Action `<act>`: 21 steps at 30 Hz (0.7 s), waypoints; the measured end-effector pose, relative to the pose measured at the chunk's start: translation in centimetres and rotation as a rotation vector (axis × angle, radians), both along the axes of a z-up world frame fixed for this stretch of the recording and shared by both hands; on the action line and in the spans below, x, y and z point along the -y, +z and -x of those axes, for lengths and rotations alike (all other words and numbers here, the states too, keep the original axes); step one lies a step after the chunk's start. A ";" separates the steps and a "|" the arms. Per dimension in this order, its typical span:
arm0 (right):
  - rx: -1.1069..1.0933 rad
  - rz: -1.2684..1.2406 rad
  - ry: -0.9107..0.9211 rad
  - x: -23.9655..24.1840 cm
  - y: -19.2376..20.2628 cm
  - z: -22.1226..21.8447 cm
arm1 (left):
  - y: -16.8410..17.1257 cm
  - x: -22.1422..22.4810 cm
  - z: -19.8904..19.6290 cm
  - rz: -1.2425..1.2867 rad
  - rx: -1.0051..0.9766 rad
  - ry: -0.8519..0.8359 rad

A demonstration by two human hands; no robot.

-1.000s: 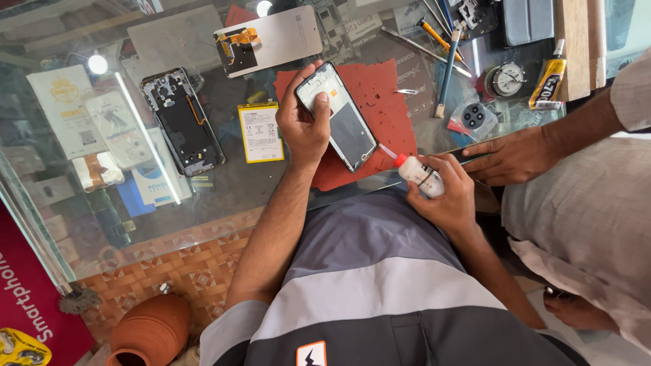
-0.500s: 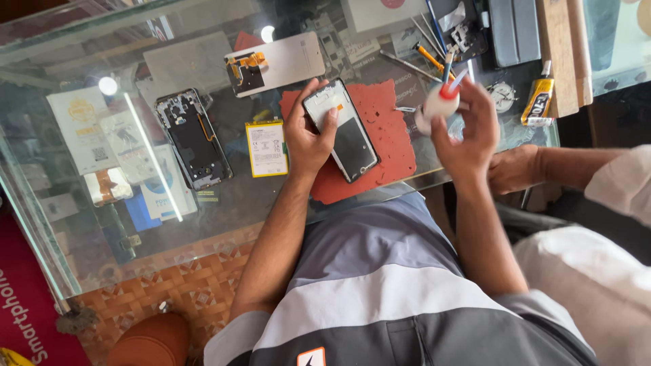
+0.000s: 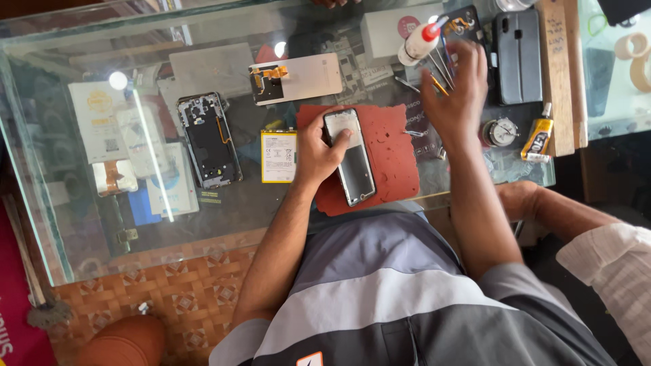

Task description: The person applies adhesive to the edges of a smartphone frame using a small bottle and a spreading tool. They work on a glass table with various phone parts and tools visible.

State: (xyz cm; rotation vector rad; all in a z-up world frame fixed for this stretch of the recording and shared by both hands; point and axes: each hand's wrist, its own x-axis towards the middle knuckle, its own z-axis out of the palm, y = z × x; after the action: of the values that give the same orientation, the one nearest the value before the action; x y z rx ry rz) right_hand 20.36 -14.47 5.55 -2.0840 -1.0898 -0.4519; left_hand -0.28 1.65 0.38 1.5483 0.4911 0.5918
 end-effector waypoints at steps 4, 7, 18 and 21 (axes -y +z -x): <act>-0.310 0.445 0.227 3.5 2.7 2.0 | 0.7 0.0 -0.1 -0.028 -0.011 0.013; -0.364 0.573 0.234 3.7 3.3 3.2 | 1.1 -0.1 -0.1 -0.102 -0.106 0.001; -0.364 0.418 0.252 3.5 2.3 2.9 | 1.2 0.2 -0.2 -0.049 -0.009 -0.018; -0.418 0.260 0.269 3.3 1.6 3.4 | 1.2 0.2 -0.5 -0.020 -0.024 -0.031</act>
State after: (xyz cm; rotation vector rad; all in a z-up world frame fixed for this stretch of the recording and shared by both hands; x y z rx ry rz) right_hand 16.92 -17.75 7.11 -2.0787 -1.1925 0.2614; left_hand 0.26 1.45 1.57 1.5811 0.4798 0.5569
